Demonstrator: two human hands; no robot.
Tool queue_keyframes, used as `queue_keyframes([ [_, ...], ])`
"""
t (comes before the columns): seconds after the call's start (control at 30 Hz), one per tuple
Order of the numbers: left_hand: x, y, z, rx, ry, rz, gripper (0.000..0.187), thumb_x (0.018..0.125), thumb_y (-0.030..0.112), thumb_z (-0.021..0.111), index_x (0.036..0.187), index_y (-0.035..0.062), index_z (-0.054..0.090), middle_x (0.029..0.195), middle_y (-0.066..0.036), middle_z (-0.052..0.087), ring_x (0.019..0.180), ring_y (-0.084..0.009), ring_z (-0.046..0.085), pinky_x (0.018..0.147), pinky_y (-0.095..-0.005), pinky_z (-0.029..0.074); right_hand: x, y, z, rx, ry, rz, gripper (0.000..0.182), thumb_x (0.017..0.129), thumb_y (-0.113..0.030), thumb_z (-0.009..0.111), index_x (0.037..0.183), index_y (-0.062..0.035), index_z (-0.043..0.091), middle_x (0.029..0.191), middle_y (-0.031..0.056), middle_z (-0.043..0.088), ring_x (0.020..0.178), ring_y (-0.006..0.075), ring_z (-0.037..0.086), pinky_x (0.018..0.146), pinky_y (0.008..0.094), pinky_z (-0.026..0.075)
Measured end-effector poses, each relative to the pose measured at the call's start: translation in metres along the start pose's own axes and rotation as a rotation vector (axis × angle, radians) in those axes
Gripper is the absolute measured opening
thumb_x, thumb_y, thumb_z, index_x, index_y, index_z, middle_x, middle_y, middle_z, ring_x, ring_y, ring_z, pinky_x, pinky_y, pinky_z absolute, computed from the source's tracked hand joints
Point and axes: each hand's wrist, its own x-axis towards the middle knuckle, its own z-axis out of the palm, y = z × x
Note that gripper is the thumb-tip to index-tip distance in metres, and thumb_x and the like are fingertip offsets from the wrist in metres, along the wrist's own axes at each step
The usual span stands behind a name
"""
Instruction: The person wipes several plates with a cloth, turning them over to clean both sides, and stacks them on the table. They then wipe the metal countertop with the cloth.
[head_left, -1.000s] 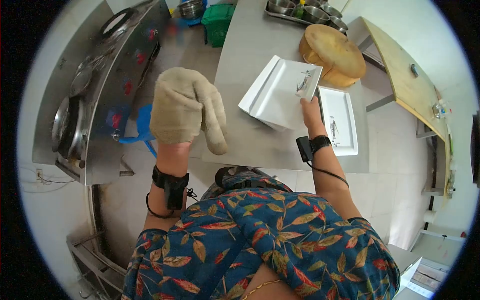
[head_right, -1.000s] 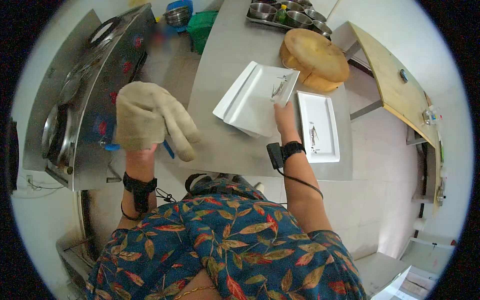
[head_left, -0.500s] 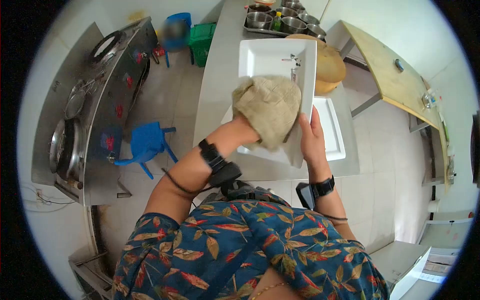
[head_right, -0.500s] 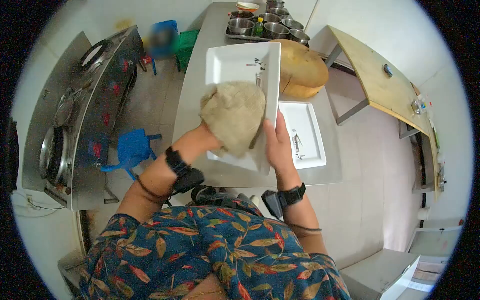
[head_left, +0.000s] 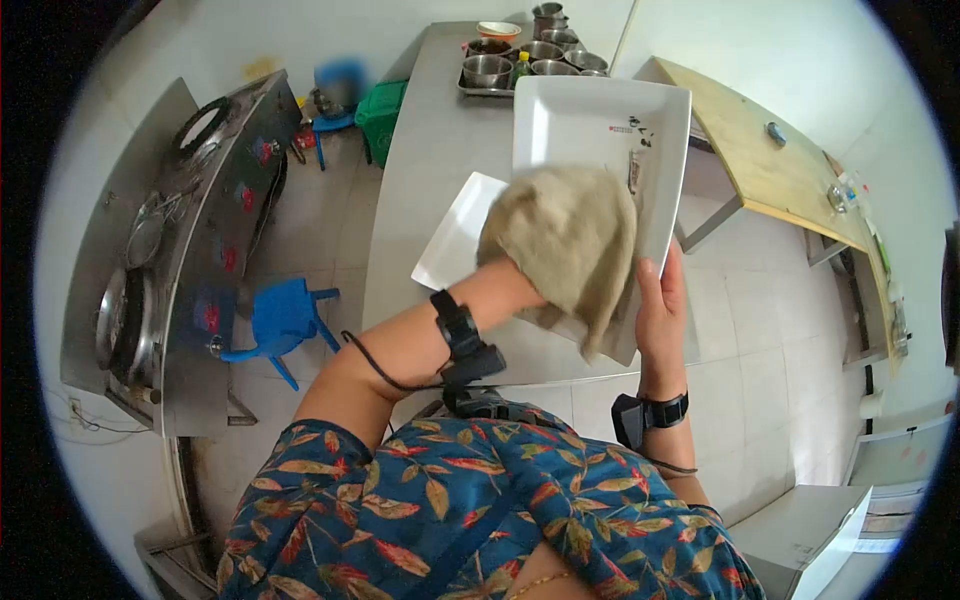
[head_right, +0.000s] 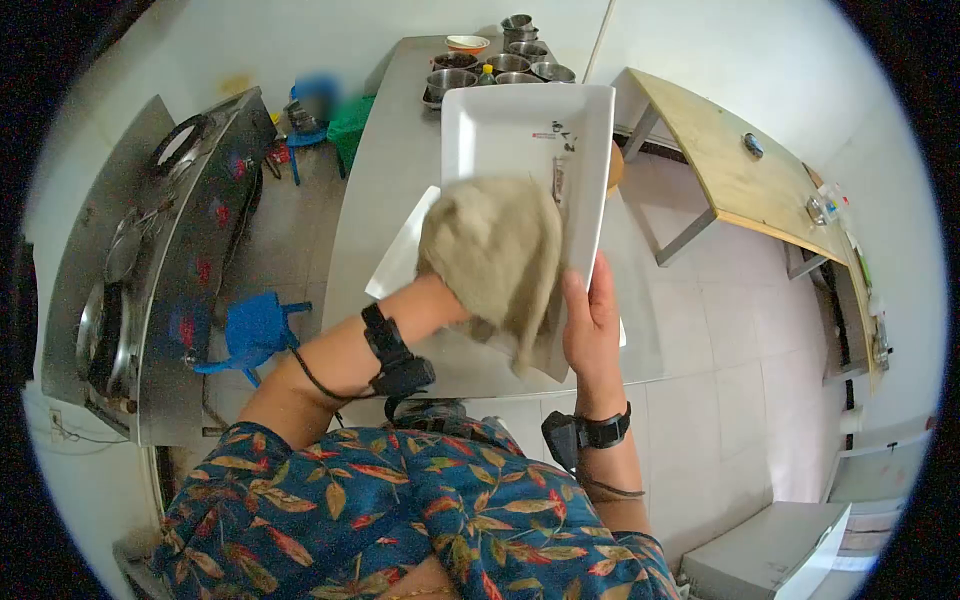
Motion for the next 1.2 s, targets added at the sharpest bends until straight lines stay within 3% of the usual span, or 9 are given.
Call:
queue_keyframes([
  [0.1, 0.028, -0.038, -0.008, 0.175, 0.291, -0.151, 0.054, 0.086, 0.032, 0.045, 0.133, 0.0079, 0.031, 0.135, -0.013, 0.033, 0.124, -0.0275, 0.031, 0.106, -0.0401, 0.02, -0.01, -0.004, -0.005, -0.037, -0.05, 0.017, 0.04, 0.092, -0.012, 0.042, 0.129, -0.0015, 0.035, 0.123, 0.0073, 0.045, 0.111, 0.0135, 0.042, 0.096, 0.027, 0.03],
  [0.2, 0.049, -0.056, -0.057, -0.154, 0.421, -0.361, 0.045, 0.088, 0.025, 0.046, 0.128, 0.0074, 0.036, 0.126, -0.01, 0.044, 0.114, -0.0222, 0.044, 0.099, -0.037, 0.034, -0.022, -0.001, -0.004, 0.036, -0.038, 0.046, 0.04, 0.091, -0.011, 0.044, 0.129, -0.0012, 0.036, 0.123, 0.0072, 0.046, 0.111, 0.0134, 0.042, 0.096, 0.0269, 0.03],
  [0.3, 0.042, -0.074, -0.037, -1.089, 0.623, -0.398, 0.038, 0.09, 0.023, 0.046, 0.125, 0.0089, 0.039, 0.116, -0.007, 0.05, 0.104, -0.0168, 0.051, 0.089, -0.0328, 0.043, -0.015, -0.004, -0.005, 0.083, -0.017, 0.007, 0.041, 0.09, -0.01, 0.045, 0.129, -0.0006, 0.036, 0.122, 0.0073, 0.046, 0.111, 0.0133, 0.042, 0.096, 0.0268, 0.03],
  [0.43, 0.033, -0.064, -0.046, -1.835, 0.734, -0.468, 0.039, 0.092, 0.028, 0.044, 0.126, 0.0112, 0.038, 0.118, -0.005, 0.049, 0.106, -0.0146, 0.049, 0.089, -0.0306, 0.043, -0.014, -0.013, -0.001, 0.138, -0.005, 0.01, 0.04, 0.09, -0.009, 0.045, 0.128, 0.0004, 0.037, 0.122, 0.0076, 0.047, 0.111, 0.0129, 0.042, 0.096, 0.0267, 0.03],
  [0.63, 0.005, -0.061, -0.03, -1.735, 0.659, -0.585, 0.036, 0.092, 0.034, 0.041, 0.121, 0.013, 0.042, 0.112, -0.003, 0.052, 0.103, -0.0157, 0.051, 0.087, -0.0341, 0.044, -0.002, -0.008, 0.006, 0.099, 0.086, -0.051, 0.038, 0.089, -0.009, 0.047, 0.125, 0.001, 0.039, 0.119, 0.0081, 0.048, 0.109, 0.0128, 0.043, 0.094, 0.0266, 0.031],
  [0.73, -0.013, -0.029, -0.007, -1.845, 0.586, -0.823, 0.038, 0.092, 0.033, 0.043, 0.123, 0.0127, 0.041, 0.114, -0.004, 0.051, 0.101, -0.0155, 0.051, 0.087, -0.032, 0.044, 0.016, -0.018, 0.006, 0.11, 0.201, -0.083, 0.037, 0.088, -0.008, 0.047, 0.124, 0.0011, 0.04, 0.118, 0.0081, 0.048, 0.107, 0.0132, 0.044, 0.093, 0.027, 0.033],
  [0.93, -0.032, -0.022, -0.004, -2.054, 0.414, -0.748, 0.036, 0.092, 0.033, 0.043, 0.122, 0.0119, 0.043, 0.113, -0.005, 0.052, 0.101, -0.0164, 0.053, 0.086, -0.0326, 0.045, 0.036, -0.023, 0.003, 0.115, 0.263, -0.144, 0.037, 0.088, -0.009, 0.047, 0.123, 0.0002, 0.042, 0.115, 0.0077, 0.05, 0.102, 0.0142, 0.047, 0.09, 0.0275, 0.036],
  [1.03, -0.039, -0.012, 0.008, -1.475, 0.37, -0.841, 0.038, 0.091, 0.033, 0.044, 0.122, 0.0115, 0.042, 0.114, -0.005, 0.051, 0.102, -0.0182, 0.052, 0.087, -0.0341, 0.045, 0.049, -0.031, 0.006, 0.185, 0.324, -0.19, 0.035, 0.088, -0.009, 0.046, 0.122, -0.0005, 0.042, 0.114, 0.007, 0.05, 0.102, 0.0137, 0.047, 0.089, 0.0272, 0.036],
  [1.2, -0.046, -0.014, 0.032, -1.171, 0.593, -0.509, 0.032, 0.092, 0.028, 0.044, 0.119, 0.0126, 0.041, 0.114, -0.004, 0.048, 0.105, -0.0181, 0.048, 0.092, -0.034, 0.04, 0.055, -0.044, 0.025, 0.271, 0.38, -0.23, 0.033, 0.089, -0.012, 0.045, 0.121, -0.0022, 0.041, 0.111, 0.0055, 0.05, 0.101, 0.0127, 0.047, 0.089, 0.0265, 0.036],
])
